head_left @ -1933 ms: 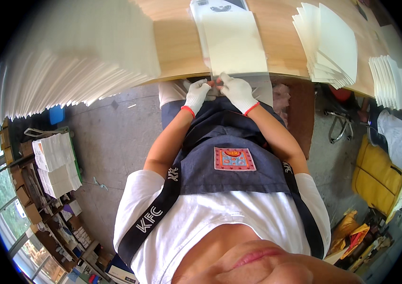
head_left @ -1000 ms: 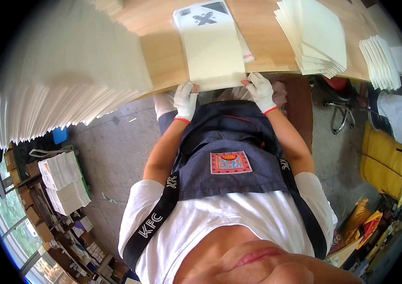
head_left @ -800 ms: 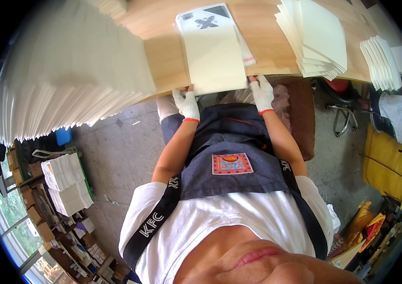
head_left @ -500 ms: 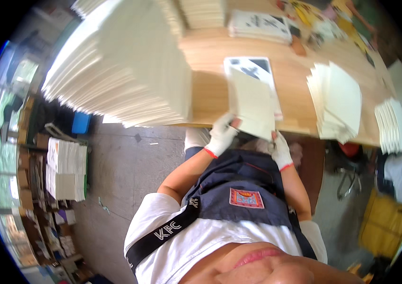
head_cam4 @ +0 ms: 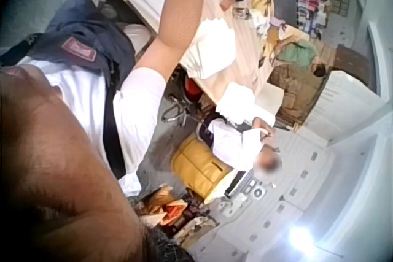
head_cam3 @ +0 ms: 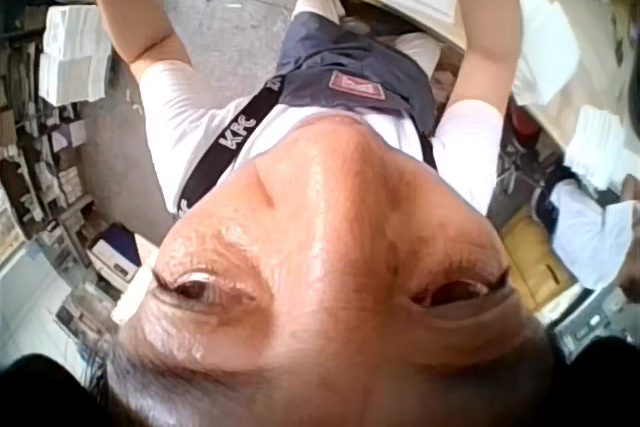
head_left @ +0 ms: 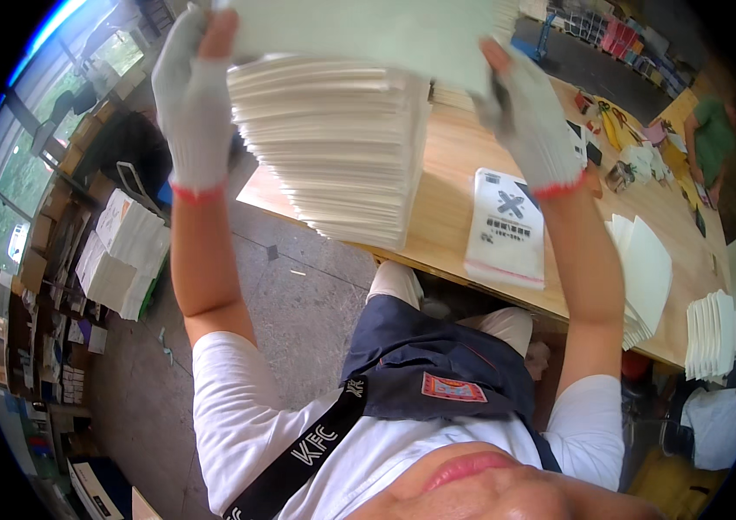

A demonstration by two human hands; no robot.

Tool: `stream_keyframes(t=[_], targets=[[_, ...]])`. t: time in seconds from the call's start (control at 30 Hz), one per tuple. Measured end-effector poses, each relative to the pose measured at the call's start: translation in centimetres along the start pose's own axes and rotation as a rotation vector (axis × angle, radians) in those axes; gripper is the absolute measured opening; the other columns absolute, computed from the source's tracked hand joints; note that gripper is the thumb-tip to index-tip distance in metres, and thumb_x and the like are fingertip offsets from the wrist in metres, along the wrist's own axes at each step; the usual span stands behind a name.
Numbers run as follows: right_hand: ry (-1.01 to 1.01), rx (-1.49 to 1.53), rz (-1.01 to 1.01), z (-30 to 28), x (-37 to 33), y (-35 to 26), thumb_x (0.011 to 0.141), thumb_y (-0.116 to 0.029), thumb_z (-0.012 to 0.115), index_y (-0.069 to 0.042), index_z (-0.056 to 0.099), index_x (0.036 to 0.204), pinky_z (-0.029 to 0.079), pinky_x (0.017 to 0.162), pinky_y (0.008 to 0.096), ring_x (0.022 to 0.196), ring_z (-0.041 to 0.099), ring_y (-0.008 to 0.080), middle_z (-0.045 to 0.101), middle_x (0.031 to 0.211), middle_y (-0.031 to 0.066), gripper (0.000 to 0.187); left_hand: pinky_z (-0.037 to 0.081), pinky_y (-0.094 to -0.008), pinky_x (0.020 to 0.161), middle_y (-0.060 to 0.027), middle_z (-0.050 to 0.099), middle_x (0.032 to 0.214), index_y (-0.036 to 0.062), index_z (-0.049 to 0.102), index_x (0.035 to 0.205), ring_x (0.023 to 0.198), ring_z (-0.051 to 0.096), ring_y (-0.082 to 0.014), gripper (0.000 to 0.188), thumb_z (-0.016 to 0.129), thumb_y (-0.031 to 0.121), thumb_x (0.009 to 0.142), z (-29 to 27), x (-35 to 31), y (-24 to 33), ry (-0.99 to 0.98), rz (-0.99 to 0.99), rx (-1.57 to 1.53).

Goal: The person repeatedly picks up a single sheet of paper from a stack on the right, inserts it into a plastic sleeve on the table, and places the completed unit onto a growing stack on the left. The person wears white gloves and a KFC apron while performing this repetitive manual assembly task.

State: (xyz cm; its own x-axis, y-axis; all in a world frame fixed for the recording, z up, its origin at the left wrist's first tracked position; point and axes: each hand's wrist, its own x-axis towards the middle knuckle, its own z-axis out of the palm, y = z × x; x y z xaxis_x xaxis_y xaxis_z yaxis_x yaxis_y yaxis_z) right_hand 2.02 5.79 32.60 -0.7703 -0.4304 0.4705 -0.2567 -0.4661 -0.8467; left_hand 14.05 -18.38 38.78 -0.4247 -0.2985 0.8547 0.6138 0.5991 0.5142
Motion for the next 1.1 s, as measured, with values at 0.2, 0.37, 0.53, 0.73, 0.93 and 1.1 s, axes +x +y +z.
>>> stream_keyframes(t=[0.2, 0.37, 0.53, 0.73, 0.93, 1.1], targets=[[0.082, -0.206, 0.267, 4.3, 4.3, 0.2, 0.081, -0.037, 0.061, -0.009, 0.059, 0.081, 0.026, 0.040, 0.0215, 0.047, 0.038, 0.0054, 0.046, 0.057, -0.0035, 0.028, 0.035, -0.0286, 0.095, -0.0125, 0.053, 0.123, 0.0075, 0.050, 0.124, 0.113, 0.049, -0.0222, 0.044, 0.044, 0.031, 0.087, -5.5, 3.7, -10.0, -0.446, -0.065, 0.604], [0.081, 0.031, 0.297, 1.7, -1.7, 1.5, 0.087, -0.038, 0.052, -0.012, 0.055, 0.074, 0.027, 0.039, 0.0199, 0.045, 0.038, 0.0035, 0.046, 0.057, -0.0052, 0.030, 0.040, -0.0320, 0.094, -0.0137, 0.043, 0.127, -0.0008, 0.040, 0.129, 0.111, 0.046, -0.0201, 0.040, 0.041, 0.014, 0.092, -4.5, -5.9, -13.6, 0.031, -0.183, 0.402], [0.368, -0.326, 0.384, -6.9, -14.6, 6.3, 0.089, -0.032, 0.050, -0.009, 0.058, 0.085, 0.037, 0.045, 0.0205, 0.049, 0.048, 0.0060, 0.052, 0.060, -0.0005, 0.025, 0.039, -0.0387, 0.097, -0.0168, 0.048, 0.124, -0.0054, 0.043, 0.124, 0.111, 0.049, -0.0261, 0.042, 0.043, 0.023, 0.094, -7.7, -23.7, -22.9, 0.020, -0.682, -0.158], [0.531, -2.134, 0.201, -22.2, -27.9, 4.5, 0.075, -0.023, 0.055, -0.014, 0.058, 0.097, 0.041, 0.078, 0.0361, 0.091, 0.055, 0.0236, 0.059, 0.094, 0.0048, 0.024, 0.044, -0.0273, 0.075, -0.0064, 0.059, 0.102, 0.0026, 0.057, 0.110, 0.088, 0.054, -0.0152, 0.025, 0.050, 0.012, 0.088, -3.5, -41.9, -20.9, -0.146, -1.169, -0.115], [0.447, -2.238, 0.319, -27.5, -30.5, 2.7, 0.076, -0.023, 0.055, -0.015, 0.057, 0.095, 0.040, 0.077, 0.0350, 0.087, 0.055, 0.0196, 0.058, 0.089, 0.0011, 0.020, 0.040, -0.0271, 0.084, -0.0092, 0.061, 0.098, 0.0012, 0.060, 0.103, 0.090, 0.053, -0.0156, 0.020, 0.049, 0.010, 0.088, 4.6, -39.8, -16.1, -0.678, -0.835, -0.031], [0.524, -2.236, 0.145, -27.6, -30.4, 1.2, 0.076, -0.019, 0.056, -0.016, 0.058, 0.088, 0.041, 0.072, 0.0348, 0.081, 0.055, 0.0200, 0.058, 0.083, 0.0007, 0.012, 0.040, -0.0277, 0.082, -0.0086, 0.061, 0.097, 0.0021, 0.060, 0.103, 0.089, 0.053, -0.0159, 0.022, 0.049, 0.013, 0.088, 8.0, -38.2, -15.4, -0.837, -0.666, -0.030]])
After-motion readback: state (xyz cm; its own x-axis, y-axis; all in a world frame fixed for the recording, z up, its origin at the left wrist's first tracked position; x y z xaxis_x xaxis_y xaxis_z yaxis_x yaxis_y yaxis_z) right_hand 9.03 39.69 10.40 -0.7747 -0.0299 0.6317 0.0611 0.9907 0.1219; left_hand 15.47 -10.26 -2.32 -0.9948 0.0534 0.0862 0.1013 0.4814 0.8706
